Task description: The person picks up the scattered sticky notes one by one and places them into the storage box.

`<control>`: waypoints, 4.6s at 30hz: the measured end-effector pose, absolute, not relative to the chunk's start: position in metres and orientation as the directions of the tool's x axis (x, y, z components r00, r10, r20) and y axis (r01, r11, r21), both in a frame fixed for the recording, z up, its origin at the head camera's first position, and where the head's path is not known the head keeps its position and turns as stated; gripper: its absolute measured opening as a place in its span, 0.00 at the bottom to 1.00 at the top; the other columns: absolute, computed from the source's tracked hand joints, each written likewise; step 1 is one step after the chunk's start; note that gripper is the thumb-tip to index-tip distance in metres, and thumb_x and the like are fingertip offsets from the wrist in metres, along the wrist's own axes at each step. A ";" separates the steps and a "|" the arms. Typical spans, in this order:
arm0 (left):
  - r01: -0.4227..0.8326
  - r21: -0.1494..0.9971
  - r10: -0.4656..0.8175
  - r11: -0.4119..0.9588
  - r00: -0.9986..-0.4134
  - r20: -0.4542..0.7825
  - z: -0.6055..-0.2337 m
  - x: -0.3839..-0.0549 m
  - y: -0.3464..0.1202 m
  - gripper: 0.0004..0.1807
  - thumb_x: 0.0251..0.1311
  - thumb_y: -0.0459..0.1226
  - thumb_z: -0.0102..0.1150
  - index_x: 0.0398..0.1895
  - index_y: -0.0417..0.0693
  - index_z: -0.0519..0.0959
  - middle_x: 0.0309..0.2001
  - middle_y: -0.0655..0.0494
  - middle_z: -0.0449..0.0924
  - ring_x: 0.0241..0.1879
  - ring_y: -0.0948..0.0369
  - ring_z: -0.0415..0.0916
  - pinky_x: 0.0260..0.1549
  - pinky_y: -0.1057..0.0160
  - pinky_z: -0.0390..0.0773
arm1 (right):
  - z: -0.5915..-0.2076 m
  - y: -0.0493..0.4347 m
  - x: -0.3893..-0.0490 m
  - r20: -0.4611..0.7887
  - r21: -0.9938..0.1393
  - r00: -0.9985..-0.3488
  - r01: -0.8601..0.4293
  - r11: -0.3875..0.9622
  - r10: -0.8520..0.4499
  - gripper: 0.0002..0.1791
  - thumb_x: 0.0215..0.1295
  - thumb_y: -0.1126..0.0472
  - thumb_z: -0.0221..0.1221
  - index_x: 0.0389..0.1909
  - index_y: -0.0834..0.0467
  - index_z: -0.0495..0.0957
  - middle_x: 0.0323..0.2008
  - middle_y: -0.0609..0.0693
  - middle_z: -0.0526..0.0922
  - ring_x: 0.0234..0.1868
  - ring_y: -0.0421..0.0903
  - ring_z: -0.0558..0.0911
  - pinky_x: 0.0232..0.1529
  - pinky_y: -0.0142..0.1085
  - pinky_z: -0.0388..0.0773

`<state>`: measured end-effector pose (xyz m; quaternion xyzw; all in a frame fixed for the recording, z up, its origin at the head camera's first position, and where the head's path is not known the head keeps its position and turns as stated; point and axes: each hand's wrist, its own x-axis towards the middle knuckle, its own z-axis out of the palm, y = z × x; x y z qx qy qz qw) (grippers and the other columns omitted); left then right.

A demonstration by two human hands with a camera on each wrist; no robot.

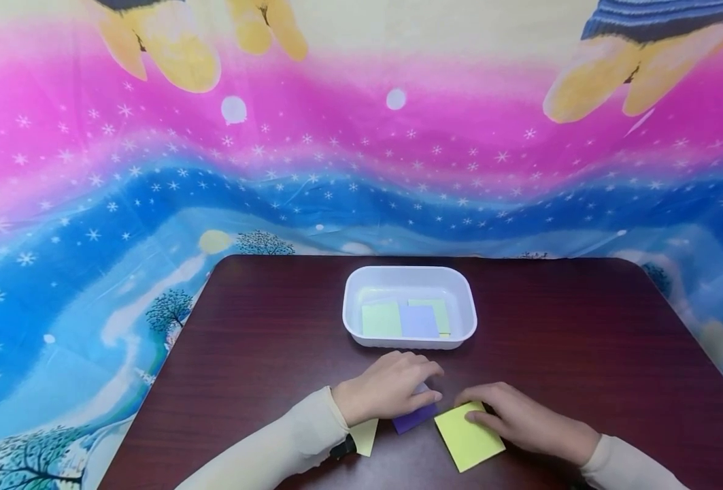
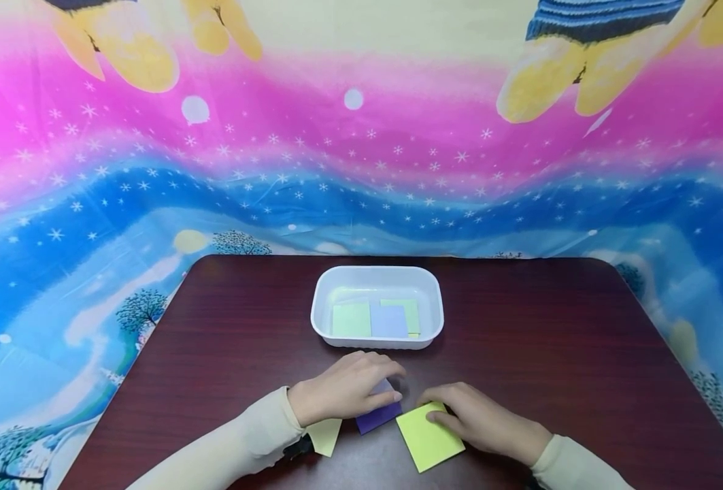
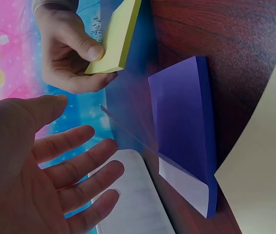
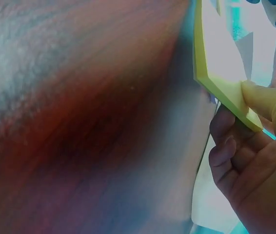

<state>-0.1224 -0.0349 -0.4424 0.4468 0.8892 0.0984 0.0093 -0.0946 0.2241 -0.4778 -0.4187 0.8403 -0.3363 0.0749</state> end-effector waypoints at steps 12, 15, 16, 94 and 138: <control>0.803 0.180 0.802 0.569 -0.590 0.097 -0.438 -0.123 -0.032 0.18 0.71 0.52 0.56 0.57 0.56 0.81 0.48 0.64 0.86 0.46 0.67 0.82 0.47 0.67 0.79 | -0.471 0.230 -0.098 0.168 -0.611 -0.657 -0.655 0.446 -0.735 0.07 0.71 0.62 0.60 0.46 0.50 0.83 0.40 0.37 0.85 0.40 0.27 0.78 0.37 0.28 0.77; 0.801 0.183 0.801 0.570 -0.592 0.093 -0.437 -0.124 -0.031 0.18 0.71 0.52 0.56 0.57 0.56 0.81 0.48 0.64 0.86 0.46 0.67 0.83 0.47 0.66 0.79 | -0.469 0.230 -0.098 0.177 -0.596 -0.659 -0.663 0.453 -0.731 0.07 0.71 0.62 0.60 0.46 0.50 0.83 0.41 0.37 0.86 0.41 0.27 0.79 0.37 0.29 0.78; 0.799 0.183 0.800 0.572 -0.593 0.091 -0.437 -0.124 -0.031 0.18 0.71 0.53 0.56 0.57 0.57 0.81 0.48 0.64 0.86 0.46 0.67 0.83 0.47 0.67 0.79 | -0.468 0.231 -0.098 0.177 -0.593 -0.660 -0.663 0.456 -0.730 0.07 0.71 0.62 0.61 0.46 0.51 0.83 0.41 0.37 0.86 0.41 0.27 0.79 0.38 0.29 0.78; 0.770 0.265 0.758 0.581 -0.630 0.167 -0.404 -0.139 -0.038 0.18 0.73 0.49 0.55 0.59 0.54 0.80 0.52 0.63 0.86 0.52 0.66 0.83 0.55 0.64 0.79 | -0.417 0.234 -0.117 0.267 -0.460 -0.763 -0.638 0.618 -0.589 0.12 0.63 0.67 0.66 0.47 0.54 0.85 0.43 0.41 0.88 0.43 0.30 0.82 0.39 0.30 0.81; 0.720 0.307 0.715 0.622 -0.682 0.150 -0.398 -0.150 -0.046 0.19 0.73 0.49 0.55 0.60 0.53 0.79 0.55 0.59 0.85 0.55 0.63 0.82 0.55 0.61 0.80 | -0.404 0.236 -0.138 0.292 -0.484 -0.793 -0.604 0.633 -0.534 0.14 0.62 0.69 0.66 0.48 0.55 0.85 0.40 0.41 0.87 0.34 0.30 0.75 0.33 0.29 0.76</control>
